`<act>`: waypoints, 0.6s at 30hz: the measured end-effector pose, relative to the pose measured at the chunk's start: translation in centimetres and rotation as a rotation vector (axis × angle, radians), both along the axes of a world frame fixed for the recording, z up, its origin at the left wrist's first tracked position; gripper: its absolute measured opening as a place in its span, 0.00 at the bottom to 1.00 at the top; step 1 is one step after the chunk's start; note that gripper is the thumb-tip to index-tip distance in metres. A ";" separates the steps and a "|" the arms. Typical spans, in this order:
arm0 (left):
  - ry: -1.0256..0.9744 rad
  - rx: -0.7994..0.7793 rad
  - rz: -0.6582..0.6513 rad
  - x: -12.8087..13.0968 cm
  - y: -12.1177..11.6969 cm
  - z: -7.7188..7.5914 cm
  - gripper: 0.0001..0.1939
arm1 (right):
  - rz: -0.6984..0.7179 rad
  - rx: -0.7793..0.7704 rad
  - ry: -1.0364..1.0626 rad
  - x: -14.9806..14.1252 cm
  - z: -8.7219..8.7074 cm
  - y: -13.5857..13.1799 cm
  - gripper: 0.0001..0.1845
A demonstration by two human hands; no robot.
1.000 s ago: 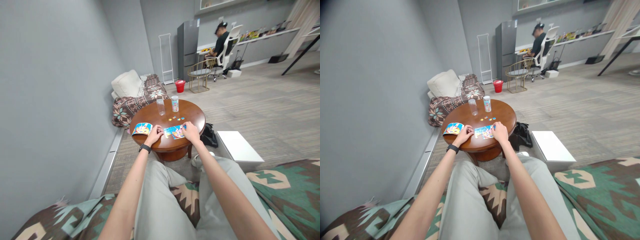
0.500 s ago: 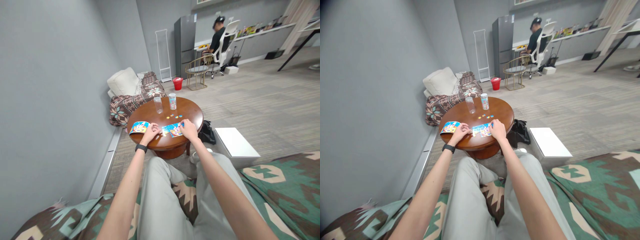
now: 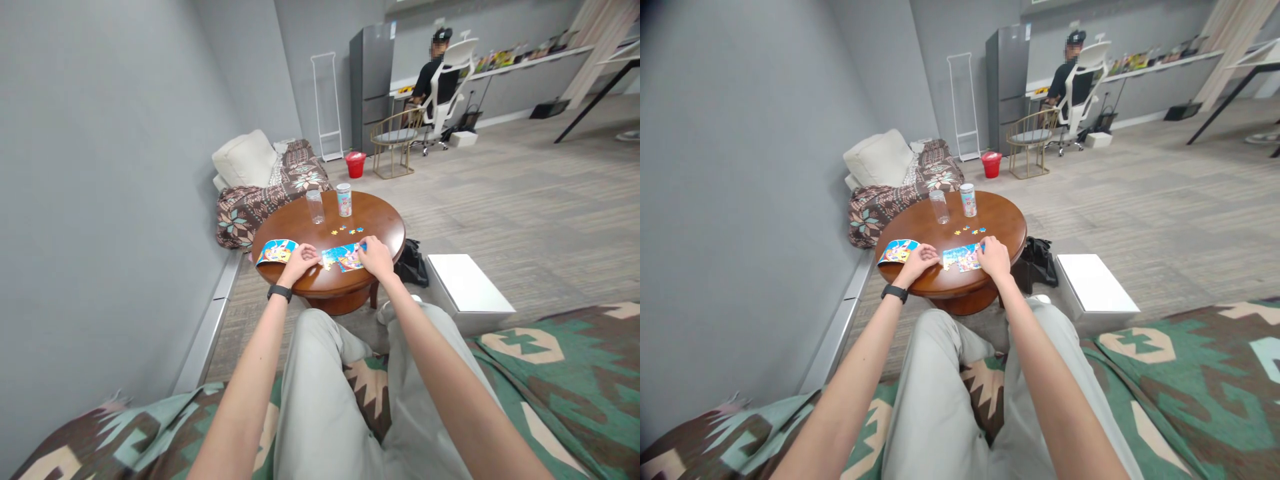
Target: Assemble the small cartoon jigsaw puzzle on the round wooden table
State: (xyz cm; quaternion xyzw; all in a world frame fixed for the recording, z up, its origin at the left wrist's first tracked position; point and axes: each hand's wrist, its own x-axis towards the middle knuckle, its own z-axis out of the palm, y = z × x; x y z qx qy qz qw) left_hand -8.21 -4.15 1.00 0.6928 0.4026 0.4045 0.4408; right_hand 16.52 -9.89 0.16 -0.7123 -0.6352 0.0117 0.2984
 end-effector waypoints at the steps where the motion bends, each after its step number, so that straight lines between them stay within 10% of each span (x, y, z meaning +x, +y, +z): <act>1: 0.000 0.001 0.000 0.0 0.0 0.0 0.16 | 0.000 -0.002 -0.002 0.0 0.0 0.0 0.12; 18: 0.020 0.008 -0.010 0.2 -0.5 0.6 0.14 | 0.007 -0.003 -0.003 0.0 0.1 -0.1 0.12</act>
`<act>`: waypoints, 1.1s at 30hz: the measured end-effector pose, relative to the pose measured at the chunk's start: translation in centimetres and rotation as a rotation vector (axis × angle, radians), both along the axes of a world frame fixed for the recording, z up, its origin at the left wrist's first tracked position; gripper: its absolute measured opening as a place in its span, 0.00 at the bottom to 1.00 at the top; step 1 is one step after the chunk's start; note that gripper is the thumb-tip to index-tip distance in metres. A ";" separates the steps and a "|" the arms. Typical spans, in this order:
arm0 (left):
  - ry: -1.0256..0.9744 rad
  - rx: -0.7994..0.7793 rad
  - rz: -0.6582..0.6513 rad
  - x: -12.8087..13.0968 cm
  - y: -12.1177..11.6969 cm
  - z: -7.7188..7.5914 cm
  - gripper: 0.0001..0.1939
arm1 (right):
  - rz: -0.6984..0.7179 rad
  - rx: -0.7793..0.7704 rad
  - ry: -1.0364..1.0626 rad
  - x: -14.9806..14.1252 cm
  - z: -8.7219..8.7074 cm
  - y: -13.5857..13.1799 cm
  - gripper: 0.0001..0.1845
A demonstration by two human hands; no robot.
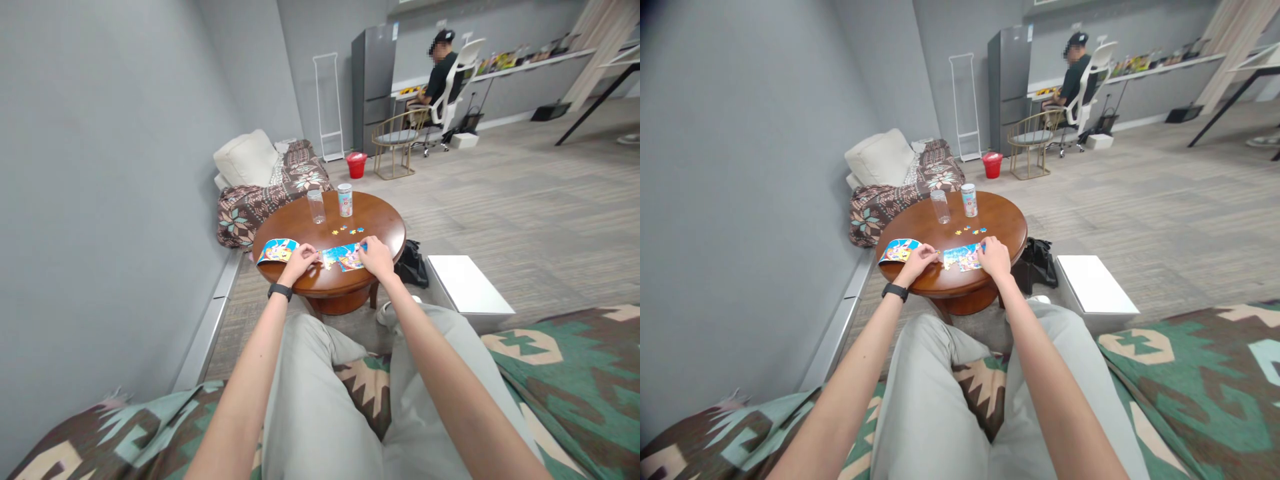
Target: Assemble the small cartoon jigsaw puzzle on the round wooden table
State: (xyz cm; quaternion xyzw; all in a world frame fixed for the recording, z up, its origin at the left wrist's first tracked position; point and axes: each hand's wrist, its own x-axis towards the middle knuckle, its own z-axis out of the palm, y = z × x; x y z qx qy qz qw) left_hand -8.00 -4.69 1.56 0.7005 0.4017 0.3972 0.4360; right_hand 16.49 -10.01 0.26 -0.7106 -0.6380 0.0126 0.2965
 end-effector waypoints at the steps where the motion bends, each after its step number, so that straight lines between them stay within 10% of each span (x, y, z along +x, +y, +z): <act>1: -0.012 0.006 -0.003 0.0 0.0 0.0 0.15 | -0.001 -0.003 0.002 0.0 0.0 0.0 0.12; 33: 0.077 0.070 0.071 -0.5 0.2 0.0 0.15 | -0.001 0.007 0.020 0.0 -0.1 0.0 0.12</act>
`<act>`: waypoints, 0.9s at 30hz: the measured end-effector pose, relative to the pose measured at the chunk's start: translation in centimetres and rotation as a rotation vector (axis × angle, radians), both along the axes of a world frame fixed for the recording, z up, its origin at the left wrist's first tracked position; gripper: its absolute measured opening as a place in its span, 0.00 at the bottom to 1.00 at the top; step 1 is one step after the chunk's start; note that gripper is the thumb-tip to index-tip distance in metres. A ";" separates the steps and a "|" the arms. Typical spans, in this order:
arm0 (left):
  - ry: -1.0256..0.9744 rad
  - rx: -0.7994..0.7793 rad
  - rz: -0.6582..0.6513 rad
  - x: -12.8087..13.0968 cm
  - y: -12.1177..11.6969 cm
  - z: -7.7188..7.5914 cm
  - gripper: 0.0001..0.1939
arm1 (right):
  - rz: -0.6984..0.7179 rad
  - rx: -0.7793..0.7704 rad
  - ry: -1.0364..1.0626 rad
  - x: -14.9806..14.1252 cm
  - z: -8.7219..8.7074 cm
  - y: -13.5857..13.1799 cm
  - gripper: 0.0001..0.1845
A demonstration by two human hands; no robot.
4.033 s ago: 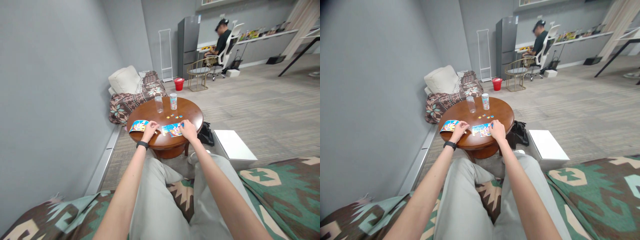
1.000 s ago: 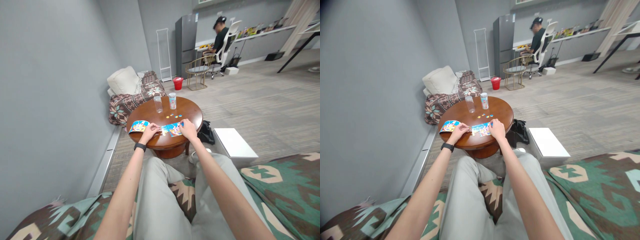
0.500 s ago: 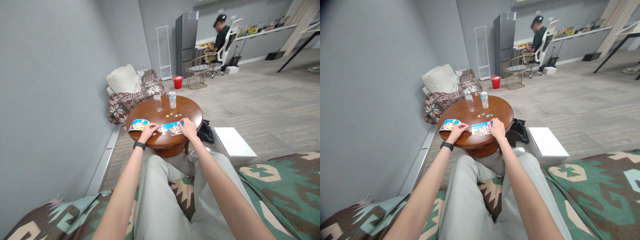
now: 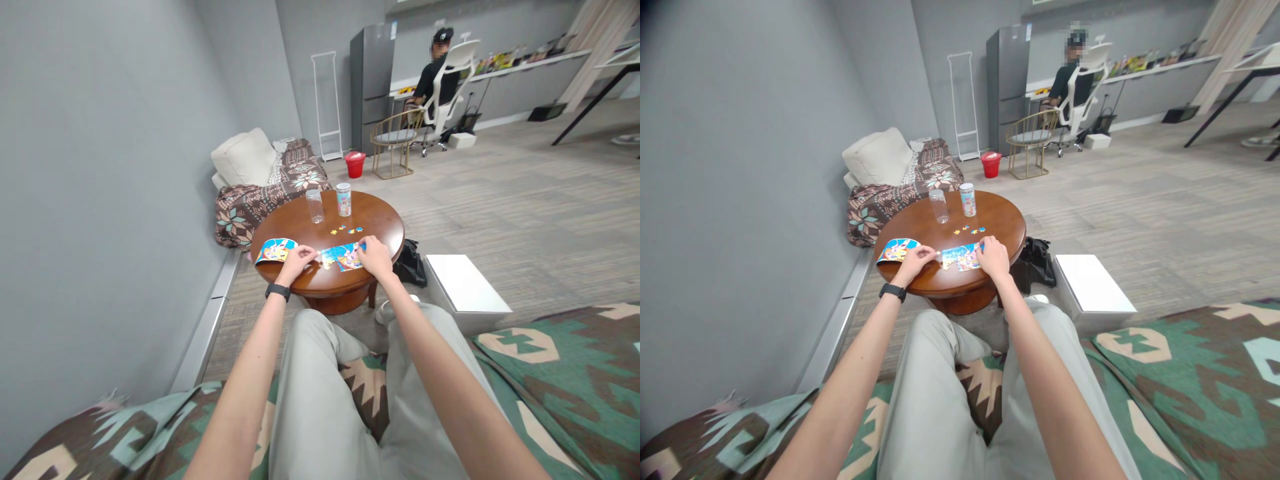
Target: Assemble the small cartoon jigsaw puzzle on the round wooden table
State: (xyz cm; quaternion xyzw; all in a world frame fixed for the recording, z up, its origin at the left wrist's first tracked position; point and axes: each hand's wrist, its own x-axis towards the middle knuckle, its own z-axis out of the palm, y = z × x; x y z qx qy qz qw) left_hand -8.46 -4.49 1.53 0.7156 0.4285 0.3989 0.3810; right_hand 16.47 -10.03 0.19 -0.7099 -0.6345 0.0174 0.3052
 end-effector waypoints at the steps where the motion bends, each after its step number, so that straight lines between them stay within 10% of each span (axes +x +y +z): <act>1: 0.003 0.017 0.010 0.0 0.1 -0.1 0.14 | 0.000 0.002 0.000 0.0 0.0 0.0 0.12; 27: -0.039 -0.042 -0.005 0.1 0.1 -0.2 0.13 | 0.003 0.012 -0.010 0.0 -0.1 0.0 0.12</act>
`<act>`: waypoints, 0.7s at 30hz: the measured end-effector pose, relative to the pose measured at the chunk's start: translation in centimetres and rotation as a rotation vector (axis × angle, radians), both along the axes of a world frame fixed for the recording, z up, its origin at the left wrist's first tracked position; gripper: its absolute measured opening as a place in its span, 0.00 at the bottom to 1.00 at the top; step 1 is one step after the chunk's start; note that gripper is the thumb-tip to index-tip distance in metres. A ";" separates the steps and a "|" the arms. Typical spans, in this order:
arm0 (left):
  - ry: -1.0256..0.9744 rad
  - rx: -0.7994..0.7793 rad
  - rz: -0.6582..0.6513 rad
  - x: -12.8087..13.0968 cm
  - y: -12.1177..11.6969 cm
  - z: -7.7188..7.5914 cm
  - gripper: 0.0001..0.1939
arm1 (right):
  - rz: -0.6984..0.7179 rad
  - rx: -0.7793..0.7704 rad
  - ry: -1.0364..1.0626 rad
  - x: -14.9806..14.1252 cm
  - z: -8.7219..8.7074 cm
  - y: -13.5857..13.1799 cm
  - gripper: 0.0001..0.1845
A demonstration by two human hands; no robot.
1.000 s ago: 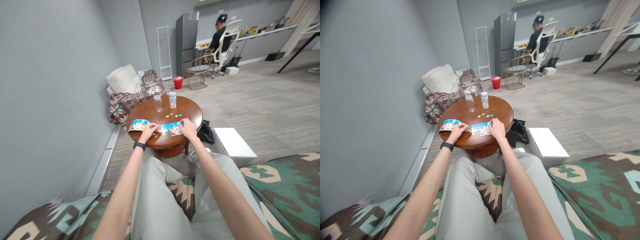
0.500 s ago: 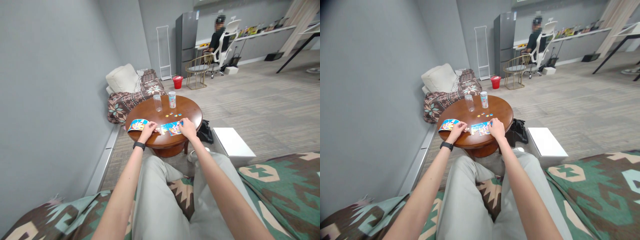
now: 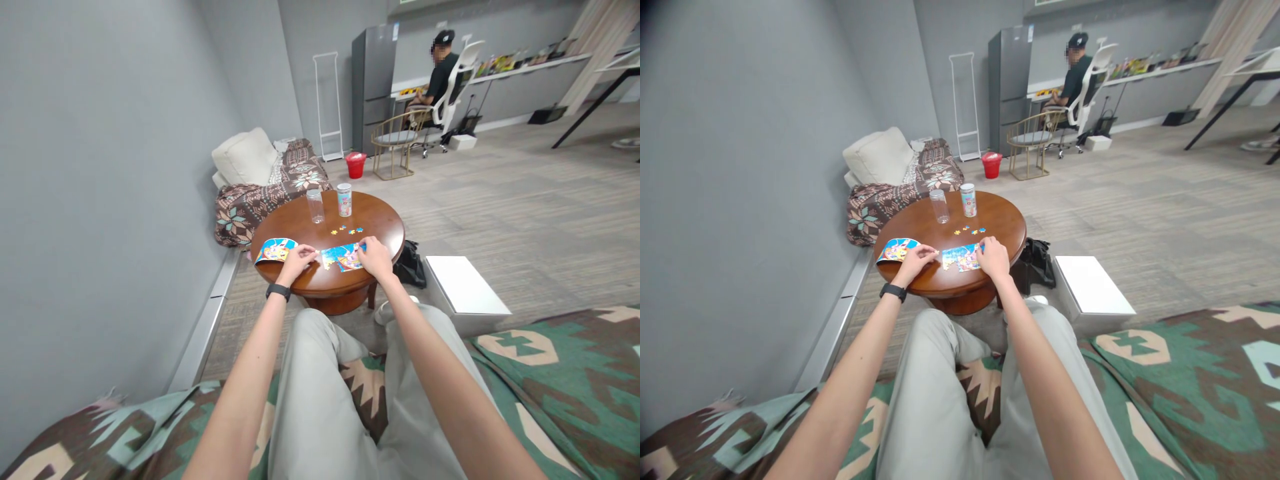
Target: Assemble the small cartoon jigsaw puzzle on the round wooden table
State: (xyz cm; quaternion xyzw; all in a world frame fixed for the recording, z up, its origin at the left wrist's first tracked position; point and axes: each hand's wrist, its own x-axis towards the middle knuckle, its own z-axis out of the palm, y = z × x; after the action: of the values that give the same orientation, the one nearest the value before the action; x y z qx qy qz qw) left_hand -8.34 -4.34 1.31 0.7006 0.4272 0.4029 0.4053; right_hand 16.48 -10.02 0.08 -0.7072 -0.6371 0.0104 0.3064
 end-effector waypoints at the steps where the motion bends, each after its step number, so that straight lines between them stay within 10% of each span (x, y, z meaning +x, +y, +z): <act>1: 0.008 -0.011 -0.006 0.0 0.0 0.0 0.13 | 0.000 -0.003 0.001 0.0 0.0 0.0 0.12; 21: -0.018 0.009 0.046 0.1 0.3 -0.2 0.07 | 0.009 0.028 0.008 -0.1 -0.1 0.0 0.11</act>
State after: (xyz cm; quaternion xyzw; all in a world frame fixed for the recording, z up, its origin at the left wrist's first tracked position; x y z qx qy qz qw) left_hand -8.24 -4.04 1.10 0.6890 0.4377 0.4201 0.3966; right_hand 16.42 -9.97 0.02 -0.6997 -0.6393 0.0056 0.3188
